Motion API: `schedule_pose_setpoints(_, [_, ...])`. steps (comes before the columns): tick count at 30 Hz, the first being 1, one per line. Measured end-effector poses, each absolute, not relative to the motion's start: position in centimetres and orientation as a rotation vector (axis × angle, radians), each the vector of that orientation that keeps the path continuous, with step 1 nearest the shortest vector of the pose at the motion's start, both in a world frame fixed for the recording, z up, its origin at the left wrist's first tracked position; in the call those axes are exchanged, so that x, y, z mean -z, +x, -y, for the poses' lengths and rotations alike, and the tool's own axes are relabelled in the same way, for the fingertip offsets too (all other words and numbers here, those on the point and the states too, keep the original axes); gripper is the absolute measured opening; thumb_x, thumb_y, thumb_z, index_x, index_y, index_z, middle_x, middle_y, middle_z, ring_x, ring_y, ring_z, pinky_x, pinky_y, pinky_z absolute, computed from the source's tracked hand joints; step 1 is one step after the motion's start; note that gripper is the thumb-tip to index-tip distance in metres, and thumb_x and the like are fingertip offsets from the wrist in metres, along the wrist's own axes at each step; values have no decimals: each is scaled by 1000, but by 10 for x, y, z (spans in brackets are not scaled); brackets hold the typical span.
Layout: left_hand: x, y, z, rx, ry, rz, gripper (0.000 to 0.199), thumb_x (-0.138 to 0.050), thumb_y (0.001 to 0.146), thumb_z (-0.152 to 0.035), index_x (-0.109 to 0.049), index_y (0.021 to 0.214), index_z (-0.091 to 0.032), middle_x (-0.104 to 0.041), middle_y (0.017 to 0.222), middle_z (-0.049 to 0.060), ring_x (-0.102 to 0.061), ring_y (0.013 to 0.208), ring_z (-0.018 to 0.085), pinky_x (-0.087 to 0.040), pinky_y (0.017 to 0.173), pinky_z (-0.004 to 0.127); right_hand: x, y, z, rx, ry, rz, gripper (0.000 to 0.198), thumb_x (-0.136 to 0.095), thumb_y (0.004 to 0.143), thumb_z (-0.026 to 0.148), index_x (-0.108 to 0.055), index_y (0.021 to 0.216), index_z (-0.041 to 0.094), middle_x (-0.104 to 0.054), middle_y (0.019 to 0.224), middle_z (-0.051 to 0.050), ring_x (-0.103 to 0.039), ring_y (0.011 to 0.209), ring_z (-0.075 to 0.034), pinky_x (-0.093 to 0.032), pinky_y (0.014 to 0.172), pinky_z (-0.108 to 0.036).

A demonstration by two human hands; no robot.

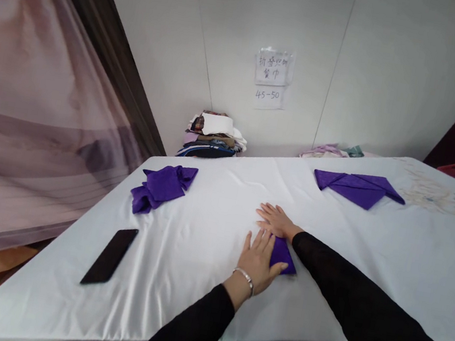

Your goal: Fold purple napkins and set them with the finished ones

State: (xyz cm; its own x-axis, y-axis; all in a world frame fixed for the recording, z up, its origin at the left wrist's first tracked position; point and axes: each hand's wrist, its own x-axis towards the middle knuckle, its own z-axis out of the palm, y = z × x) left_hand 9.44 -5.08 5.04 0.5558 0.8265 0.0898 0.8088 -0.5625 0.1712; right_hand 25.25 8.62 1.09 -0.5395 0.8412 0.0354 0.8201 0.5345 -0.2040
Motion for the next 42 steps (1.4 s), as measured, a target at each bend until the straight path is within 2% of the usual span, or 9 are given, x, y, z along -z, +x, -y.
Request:
schedule_pose_setpoints(4, [-30, 115, 36, -78, 2635, -1305, 78, -14, 82, -65, -21, 140, -13, -19, 148, 9, -9, 136, 25, -11, 109, 52, -13, 253, -85, -300, -1483, 2610, 62, -23, 86, 60, -32, 138, 27, -22, 147, -5, -12, 135, -23, -10, 107, -45])
schedule_pose_setpoints(10, [-17, 109, 38, -62, 2652, -1319, 80, -12, 82, -66, -18, 141, -12, -15, 149, 9, -7, 136, 26, -11, 109, 50, -27, 247, -86, -453, -1550, 2598, 61, -23, 88, 57, -31, 138, 24, -19, 148, -6, -10, 135, -22, -7, 107, -44])
schedule_pose_setpoints(14, [-22, 109, 38, -71, 2668, -1327, 76, -14, 83, -63, -18, 141, -13, -22, 147, 9, -11, 135, 27, -12, 109, 50, -51, 231, -56, -459, -1570, 2449, 63, -25, 88, 57, -28, 139, 21, -16, 148, -10, -5, 136, -25, -1, 106, -49])
schedule_pose_setpoints(16, [-23, 109, 38, -106, 2661, -1329, 70, -18, 85, -60, -20, 141, -18, -27, 146, 7, -14, 135, 27, -12, 109, 51, -59, 225, -28, -389, -1483, 2387, 62, -26, 88, 56, -27, 140, 22, -13, 149, -9, -1, 136, -23, 4, 106, -47])
schedule_pose_setpoints(21, [-13, 110, 30, -121, 2727, -1218, 56, -29, 86, -49, -21, 139, -30, -19, 147, 1, -7, 136, 30, -4, 108, 56, -55, 225, 24, -651, -1315, 2399, 64, -28, 88, 58, -21, 141, 23, -9, 149, -7, -3, 136, -24, 1, 107, -45])
schedule_pose_setpoints(27, [1, 106, 25, -189, 2707, -1295, 63, -30, 85, -52, -11, 140, -28, -17, 148, 0, -9, 136, 28, -11, 109, 51, -39, 242, 19, -660, -1402, 2345, 62, -26, 89, 55, -23, 141, 21, -13, 149, -8, -5, 136, -21, -3, 109, -41])
schedule_pose_setpoints(33, [-2, 105, 26, -126, 2701, -1329, 66, -20, 86, -55, -25, 139, -16, -27, 145, 9, -16, 135, 26, -13, 109, 48, -37, 246, 4, -558, -1493, 2360, 64, -26, 88, 59, -24, 141, 23, -17, 148, -8, -8, 135, -23, -1, 107, -46])
schedule_pose_setpoints(37, [-4, 103, 28, -92, 2699, -1358, 69, -16, 85, -58, -31, 137, -14, -32, 142, 11, -20, 134, 26, -12, 109, 47, -36, 247, 0, -539, -1527, 2368, 62, -25, 88, 57, -23, 141, 24, -20, 147, -7, -10, 135, -21, 0, 107, -45])
schedule_pose_setpoints(42, [-8, 83, 41, -43, 2672, -1417, 75, -17, 83, -62, -23, 139, -12, -23, 145, 8, -15, 135, 27, -13, 109, 50, -35, 247, 0, -519, -1542, 2394, 64, -24, 88, 59, -24, 140, 21, -19, 147, -8, -9, 135, -20, 1, 107, -45])
